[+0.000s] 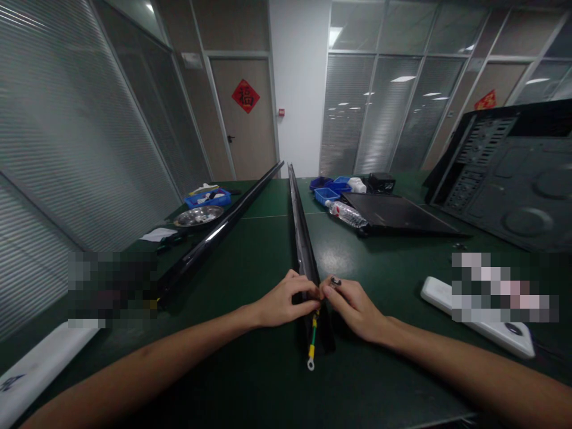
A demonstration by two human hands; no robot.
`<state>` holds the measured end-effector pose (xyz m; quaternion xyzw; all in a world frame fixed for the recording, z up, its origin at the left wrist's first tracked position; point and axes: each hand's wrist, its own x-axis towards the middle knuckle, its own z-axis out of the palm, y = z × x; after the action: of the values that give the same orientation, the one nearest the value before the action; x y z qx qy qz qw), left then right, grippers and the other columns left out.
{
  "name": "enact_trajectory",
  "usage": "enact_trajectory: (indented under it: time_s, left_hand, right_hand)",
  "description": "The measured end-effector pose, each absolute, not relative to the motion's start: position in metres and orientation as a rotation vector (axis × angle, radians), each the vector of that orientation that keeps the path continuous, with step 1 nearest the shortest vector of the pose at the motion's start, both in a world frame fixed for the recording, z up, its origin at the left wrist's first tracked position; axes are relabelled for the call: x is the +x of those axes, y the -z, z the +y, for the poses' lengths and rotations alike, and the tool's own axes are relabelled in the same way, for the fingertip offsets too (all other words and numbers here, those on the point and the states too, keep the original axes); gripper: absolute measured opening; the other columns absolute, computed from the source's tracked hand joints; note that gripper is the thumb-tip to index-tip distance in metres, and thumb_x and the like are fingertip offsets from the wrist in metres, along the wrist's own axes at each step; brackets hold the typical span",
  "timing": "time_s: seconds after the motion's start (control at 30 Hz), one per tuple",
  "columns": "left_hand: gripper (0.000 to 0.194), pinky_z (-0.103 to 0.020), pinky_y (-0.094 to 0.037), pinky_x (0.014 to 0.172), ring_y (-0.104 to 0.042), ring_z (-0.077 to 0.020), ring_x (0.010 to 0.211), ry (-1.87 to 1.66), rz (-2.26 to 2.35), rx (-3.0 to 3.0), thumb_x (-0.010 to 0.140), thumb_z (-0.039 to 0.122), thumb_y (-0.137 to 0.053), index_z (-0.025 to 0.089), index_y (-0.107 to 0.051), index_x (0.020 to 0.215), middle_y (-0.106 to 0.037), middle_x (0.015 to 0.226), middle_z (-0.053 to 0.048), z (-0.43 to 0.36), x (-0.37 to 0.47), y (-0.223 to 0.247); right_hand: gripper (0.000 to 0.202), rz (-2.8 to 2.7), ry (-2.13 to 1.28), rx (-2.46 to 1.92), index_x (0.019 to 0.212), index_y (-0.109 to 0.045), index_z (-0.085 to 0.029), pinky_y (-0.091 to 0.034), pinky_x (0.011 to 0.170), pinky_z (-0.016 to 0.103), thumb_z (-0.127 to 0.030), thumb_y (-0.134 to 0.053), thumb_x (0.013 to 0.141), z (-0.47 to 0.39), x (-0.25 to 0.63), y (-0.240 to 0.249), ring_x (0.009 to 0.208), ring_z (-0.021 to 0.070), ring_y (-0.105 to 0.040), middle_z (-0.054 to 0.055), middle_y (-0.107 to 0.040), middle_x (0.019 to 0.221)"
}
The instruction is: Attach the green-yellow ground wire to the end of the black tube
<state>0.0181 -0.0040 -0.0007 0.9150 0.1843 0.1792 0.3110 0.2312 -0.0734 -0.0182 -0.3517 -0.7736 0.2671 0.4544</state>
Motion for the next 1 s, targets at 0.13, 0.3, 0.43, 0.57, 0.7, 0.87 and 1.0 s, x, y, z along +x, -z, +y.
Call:
enact_trajectory:
  time_s: [0.13, 0.3, 0.43, 0.57, 0.7, 0.87, 1.0]
  left_hand:
    - [0.020, -0.034, -0.035, 0.096, -0.059, -0.0201, 0.095, -0.455, 0.487, 2.419, 0.099, 0.038, -0.059, 0.019, -0.066, 0.096, -0.071, 0.102, -0.003, -0.0042, 0.0176, 0.0000]
    - [0.018, -0.033, -0.035, 0.094, -0.059, -0.0191, 0.093, -0.474, 0.478, 2.434, 0.099, 0.036, -0.060, 0.019, -0.066, 0.093, -0.071, 0.100, -0.002, -0.0034, 0.0172, 0.0013]
    - [0.020, -0.033, -0.034, 0.093, -0.059, -0.0185, 0.092, -0.468, 0.459, 2.442, 0.100, 0.036, -0.059, 0.019, -0.066, 0.092, -0.069, 0.098, -0.001, -0.0031, 0.0173, 0.0012]
    - [0.024, -0.033, -0.035, 0.092, -0.058, -0.0190, 0.092, -0.445, 0.465, 2.435, 0.101, 0.040, -0.058, 0.019, -0.066, 0.093, -0.069, 0.097, -0.002, -0.0037, 0.0177, -0.0007]
    - [0.028, -0.033, -0.034, 0.093, -0.058, -0.0195, 0.093, -0.423, 0.470, 2.435, 0.102, 0.045, -0.055, 0.020, -0.067, 0.095, -0.068, 0.096, -0.002, -0.0036, 0.0174, -0.0018]
    - [0.025, -0.033, -0.033, 0.093, -0.057, -0.0185, 0.093, -0.432, 0.439, 2.444, 0.102, 0.042, -0.056, 0.019, -0.067, 0.096, -0.066, 0.097, -0.002, -0.0024, 0.0162, -0.0009]
    - [0.028, -0.033, -0.034, 0.092, -0.057, -0.0183, 0.091, -0.430, 0.463, 2.460, 0.102, 0.043, -0.057, 0.018, -0.066, 0.094, -0.066, 0.095, -0.002, -0.0015, 0.0159, 0.0017]
  right_hand:
    - [0.029, -1.967, -0.637, -0.829, 0.093, -0.060, -0.017, -0.049, 0.074, 0.028, -0.031, -0.042, 0.109, -0.0737, 0.2330, 0.0155, 0.075, 0.0156, -0.060, 0.003, -0.063, 0.084]
    - [0.025, -1.993, -0.650, -0.801, 0.093, -0.062, -0.017, -0.049, 0.075, 0.027, -0.029, -0.045, 0.108, -0.0740, 0.2357, 0.0148, 0.075, 0.0153, -0.062, 0.003, -0.064, 0.085]
    - [0.025, -2.009, -0.687, -0.797, 0.095, -0.065, -0.016, -0.049, 0.075, 0.027, -0.030, -0.048, 0.108, -0.0728, 0.2383, 0.0150, 0.076, 0.0153, -0.062, 0.003, -0.065, 0.084]
    - [0.028, -2.010, -0.705, -0.790, 0.095, -0.066, -0.016, -0.049, 0.073, 0.027, -0.034, -0.049, 0.107, -0.0727, 0.2389, 0.0132, 0.074, 0.0152, -0.061, 0.003, -0.066, 0.084]
    - [0.028, -2.005, -0.730, -0.791, 0.092, -0.065, -0.016, -0.048, 0.069, 0.026, -0.034, -0.050, 0.107, -0.0732, 0.2385, 0.0131, 0.067, 0.0132, -0.057, 0.001, -0.062, 0.079]
    - [0.027, -2.008, -0.748, -0.779, 0.090, -0.063, -0.016, -0.045, 0.064, 0.024, -0.033, -0.051, 0.107, -0.0728, 0.2380, 0.0167, 0.061, 0.0114, -0.053, -0.001, -0.058, 0.074]
    - [0.028, -2.020, -0.716, -0.768, 0.091, -0.062, -0.016, -0.043, 0.063, 0.023, -0.032, -0.047, 0.108, -0.0728, 0.2372, 0.0165, 0.060, 0.0110, -0.051, -0.001, -0.056, 0.072]
